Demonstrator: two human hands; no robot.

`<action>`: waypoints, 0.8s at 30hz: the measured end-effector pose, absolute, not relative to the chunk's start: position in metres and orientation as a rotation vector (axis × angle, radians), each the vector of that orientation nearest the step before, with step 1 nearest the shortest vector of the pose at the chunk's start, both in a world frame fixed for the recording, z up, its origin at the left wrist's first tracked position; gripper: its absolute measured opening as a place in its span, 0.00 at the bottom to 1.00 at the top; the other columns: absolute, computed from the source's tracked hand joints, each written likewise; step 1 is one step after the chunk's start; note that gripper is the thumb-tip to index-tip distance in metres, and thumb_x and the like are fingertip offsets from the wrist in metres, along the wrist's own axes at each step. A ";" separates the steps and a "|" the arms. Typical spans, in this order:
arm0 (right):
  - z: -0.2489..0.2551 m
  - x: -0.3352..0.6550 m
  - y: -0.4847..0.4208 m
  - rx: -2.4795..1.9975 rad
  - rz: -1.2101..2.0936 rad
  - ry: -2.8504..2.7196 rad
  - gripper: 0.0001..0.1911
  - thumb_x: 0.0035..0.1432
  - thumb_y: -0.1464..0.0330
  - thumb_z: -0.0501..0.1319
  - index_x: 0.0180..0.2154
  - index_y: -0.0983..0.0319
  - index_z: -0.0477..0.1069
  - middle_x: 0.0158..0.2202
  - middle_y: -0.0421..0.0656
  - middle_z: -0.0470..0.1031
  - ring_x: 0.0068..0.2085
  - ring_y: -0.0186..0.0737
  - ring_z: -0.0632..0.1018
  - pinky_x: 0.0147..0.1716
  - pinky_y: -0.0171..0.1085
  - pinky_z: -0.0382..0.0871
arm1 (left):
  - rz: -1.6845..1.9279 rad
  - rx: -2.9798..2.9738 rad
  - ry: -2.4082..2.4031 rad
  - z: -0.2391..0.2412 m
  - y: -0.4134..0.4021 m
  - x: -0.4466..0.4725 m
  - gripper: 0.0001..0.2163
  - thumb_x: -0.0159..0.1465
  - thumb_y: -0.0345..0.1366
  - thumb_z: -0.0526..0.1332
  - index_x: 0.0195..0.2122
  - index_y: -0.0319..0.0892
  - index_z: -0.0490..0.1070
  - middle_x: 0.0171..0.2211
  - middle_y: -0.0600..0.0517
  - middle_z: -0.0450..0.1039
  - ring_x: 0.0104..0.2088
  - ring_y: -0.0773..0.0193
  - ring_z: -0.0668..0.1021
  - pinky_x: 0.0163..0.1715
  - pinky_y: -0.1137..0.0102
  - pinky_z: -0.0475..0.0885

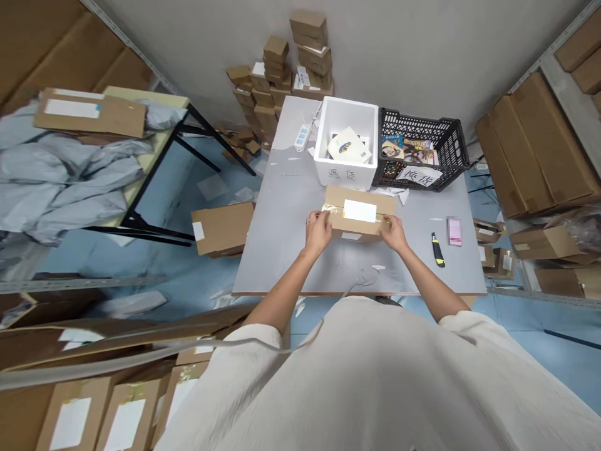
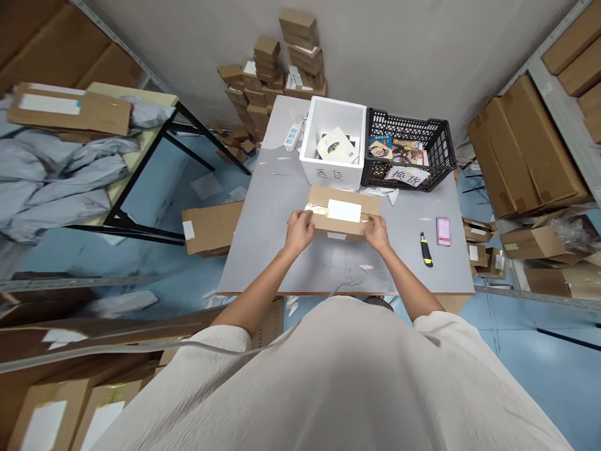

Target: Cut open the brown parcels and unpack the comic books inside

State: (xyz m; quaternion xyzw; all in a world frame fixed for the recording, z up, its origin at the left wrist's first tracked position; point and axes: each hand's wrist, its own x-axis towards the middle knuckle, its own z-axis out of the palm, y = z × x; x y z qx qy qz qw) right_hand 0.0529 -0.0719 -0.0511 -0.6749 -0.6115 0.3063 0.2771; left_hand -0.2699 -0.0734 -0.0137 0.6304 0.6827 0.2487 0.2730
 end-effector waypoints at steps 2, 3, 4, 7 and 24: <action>-0.047 0.049 -0.073 -1.827 0.825 -1.633 0.33 0.55 0.67 0.65 0.63 0.57 0.74 0.68 0.54 0.74 0.72 0.58 0.71 0.77 0.62 0.65 | 0.679 1.662 1.835 -0.018 -0.074 -0.273 0.26 0.65 0.30 0.63 0.65 0.50 0.77 0.63 0.39 0.70 0.65 0.38 0.74 0.69 0.40 0.73; -0.045 0.049 -0.074 -1.831 0.826 -1.626 0.33 0.55 0.67 0.65 0.63 0.57 0.75 0.68 0.54 0.74 0.72 0.59 0.71 0.77 0.62 0.65 | 0.685 1.654 1.834 -0.019 -0.074 -0.273 0.25 0.65 0.30 0.63 0.64 0.50 0.77 0.63 0.39 0.70 0.65 0.38 0.73 0.69 0.40 0.74; -0.042 0.049 -0.075 -1.834 0.824 -1.617 0.32 0.54 0.67 0.65 0.62 0.57 0.75 0.67 0.54 0.75 0.72 0.59 0.72 0.77 0.62 0.66 | 0.693 1.651 1.832 -0.020 -0.074 -0.273 0.25 0.65 0.30 0.63 0.63 0.50 0.77 0.62 0.39 0.70 0.66 0.38 0.73 0.68 0.41 0.74; -0.035 0.052 -0.081 -1.831 0.805 -1.581 0.30 0.56 0.65 0.65 0.61 0.56 0.76 0.68 0.54 0.75 0.72 0.60 0.72 0.76 0.63 0.67 | 0.712 1.655 1.821 -0.020 -0.074 -0.270 0.23 0.66 0.30 0.63 0.62 0.50 0.77 0.63 0.39 0.69 0.65 0.38 0.73 0.69 0.41 0.74; -0.023 0.157 -0.109 -1.951 0.638 -1.428 0.24 0.59 0.62 0.66 0.57 0.56 0.81 0.69 0.54 0.76 0.73 0.61 0.73 0.77 0.63 0.66 | 0.610 1.706 1.670 -0.024 -0.084 -0.166 0.20 0.69 0.32 0.64 0.62 0.50 0.76 0.61 0.39 0.69 0.63 0.39 0.77 0.67 0.43 0.76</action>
